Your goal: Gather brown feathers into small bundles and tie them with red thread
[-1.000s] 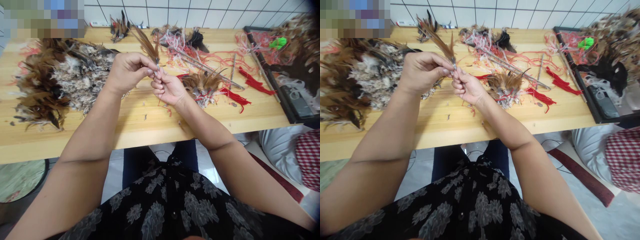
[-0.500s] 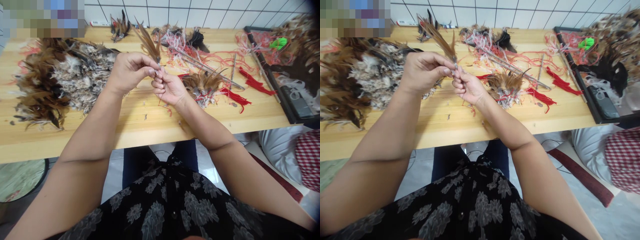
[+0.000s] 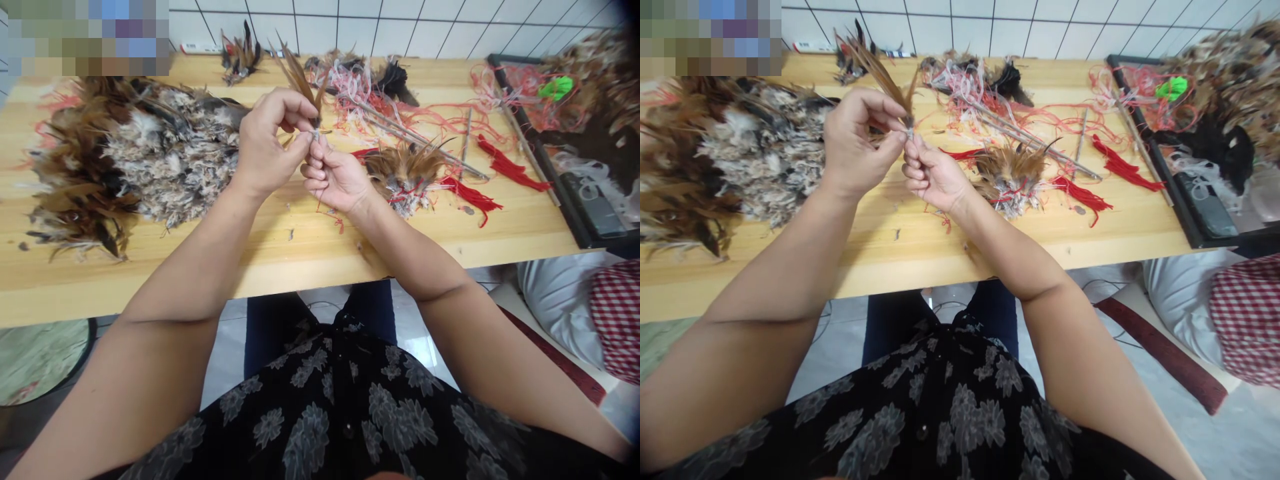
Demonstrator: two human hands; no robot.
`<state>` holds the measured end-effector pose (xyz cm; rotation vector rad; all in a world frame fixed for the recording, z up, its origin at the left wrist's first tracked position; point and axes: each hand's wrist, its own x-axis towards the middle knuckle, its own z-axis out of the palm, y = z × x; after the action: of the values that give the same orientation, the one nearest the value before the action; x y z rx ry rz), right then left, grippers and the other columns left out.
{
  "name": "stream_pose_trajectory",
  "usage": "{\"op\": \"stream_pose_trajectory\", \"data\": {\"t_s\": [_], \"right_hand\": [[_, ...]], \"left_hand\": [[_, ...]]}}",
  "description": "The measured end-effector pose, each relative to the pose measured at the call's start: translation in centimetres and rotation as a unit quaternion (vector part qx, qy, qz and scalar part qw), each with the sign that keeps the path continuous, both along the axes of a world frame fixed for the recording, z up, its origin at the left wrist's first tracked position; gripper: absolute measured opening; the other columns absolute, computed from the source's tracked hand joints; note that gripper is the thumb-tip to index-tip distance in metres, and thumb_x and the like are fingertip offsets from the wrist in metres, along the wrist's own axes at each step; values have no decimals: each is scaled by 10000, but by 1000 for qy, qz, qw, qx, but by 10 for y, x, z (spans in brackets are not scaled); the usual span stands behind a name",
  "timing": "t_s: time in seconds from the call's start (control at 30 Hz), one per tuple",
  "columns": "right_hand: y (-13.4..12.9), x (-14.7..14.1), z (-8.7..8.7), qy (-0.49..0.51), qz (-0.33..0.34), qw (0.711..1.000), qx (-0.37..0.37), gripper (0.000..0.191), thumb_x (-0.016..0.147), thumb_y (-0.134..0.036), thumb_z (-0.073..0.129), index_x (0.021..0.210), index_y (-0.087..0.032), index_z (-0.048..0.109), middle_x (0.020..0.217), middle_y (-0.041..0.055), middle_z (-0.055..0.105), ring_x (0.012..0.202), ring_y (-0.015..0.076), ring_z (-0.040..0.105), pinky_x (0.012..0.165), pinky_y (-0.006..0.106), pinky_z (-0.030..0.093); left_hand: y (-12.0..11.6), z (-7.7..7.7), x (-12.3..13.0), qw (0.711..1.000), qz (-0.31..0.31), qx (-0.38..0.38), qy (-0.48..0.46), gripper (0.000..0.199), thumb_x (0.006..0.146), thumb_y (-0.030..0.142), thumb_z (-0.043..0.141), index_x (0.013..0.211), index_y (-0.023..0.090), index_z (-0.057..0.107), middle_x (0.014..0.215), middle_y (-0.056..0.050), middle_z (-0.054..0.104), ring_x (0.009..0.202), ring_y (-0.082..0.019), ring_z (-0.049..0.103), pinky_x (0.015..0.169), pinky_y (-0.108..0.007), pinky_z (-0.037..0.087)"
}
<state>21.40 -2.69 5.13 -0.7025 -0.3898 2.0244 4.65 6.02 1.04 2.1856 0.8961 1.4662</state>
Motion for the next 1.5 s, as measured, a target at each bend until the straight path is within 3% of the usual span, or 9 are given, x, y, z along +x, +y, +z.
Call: {"op": "stream_pose_trajectory", "data": {"t_s": [0.1,0.33,0.57,0.67,0.73,0.93,1.17,1.33,1.5], "right_hand": [[-1,-2,0,-4,-1,1000,-10,406,1287,-195,371,887,-251,342,710,-100,286,524,28,278,507,102,179],[0,-4,-3,-11,-5,1000,-3,416,1288,-203,379,875,-240,363,705,-96,321,528,28,286,518,108,190],[-2,-7,-3,-23,-22,999,-2,435,1300,-235,394,865,-234,379,695,-102,325,528,26,262,523,115,183],[-3,-8,0,-31,-28,999,-7,444,1303,-255,397,861,-238,368,693,-103,313,531,29,254,525,121,180],[-3,-9,2,-32,-33,999,-14,447,1306,-263,386,860,-242,367,687,-103,297,530,36,251,524,128,177],[-3,-11,2,-8,-44,998,-42,465,1303,-232,374,839,-243,349,653,-111,261,506,40,243,501,125,166],[-5,-10,3,-6,-25,998,-54,452,1315,-269,340,876,-225,436,663,-108,337,490,31,277,486,111,171],[-5,-11,4,-34,-16,997,-67,436,1317,-340,407,898,-227,451,662,-115,337,489,31,263,474,103,170],[-5,-11,4,-77,-7,995,-71,430,1300,-334,473,884,-223,471,649,-112,356,485,35,248,453,100,180]], "left_hand": [[-5,-3,5,999,41,33,4,270,1133,561,857,1078,355,692,982,-32,787,982,-283,786,940,-492,687],[-13,-11,14,989,59,130,-27,167,1136,440,761,1023,339,692,1039,-91,781,957,-331,772,839,-538,627],[-13,-13,13,974,81,211,-4,112,1163,371,654,1071,340,709,979,-48,788,862,-272,755,756,-475,620],[-11,-14,10,975,55,217,9,92,1148,307,647,1119,360,716,998,-36,799,855,-265,761,755,-458,635],[-8,-17,9,983,37,180,5,30,1136,325,725,1123,350,713,1023,-41,800,899,-271,767,817,-458,651],[6,-28,5,999,27,6,-20,260,1088,422,918,1017,341,682,1048,-51,785,1045,-302,768,1013,-510,656],[14,-33,0,999,-17,5,-46,433,1041,764,904,1045,371,722,961,-24,787,827,-259,756,777,-479,656],[18,-41,-2,998,-31,-39,-42,556,1039,904,843,1054,364,707,906,-6,750,763,-243,722,755,-501,644],[36,-53,-2,995,-48,-74,-47,770,870,1060,876,985,333,651,858,-17,734,688,-210,635,694,-516,593]]}}
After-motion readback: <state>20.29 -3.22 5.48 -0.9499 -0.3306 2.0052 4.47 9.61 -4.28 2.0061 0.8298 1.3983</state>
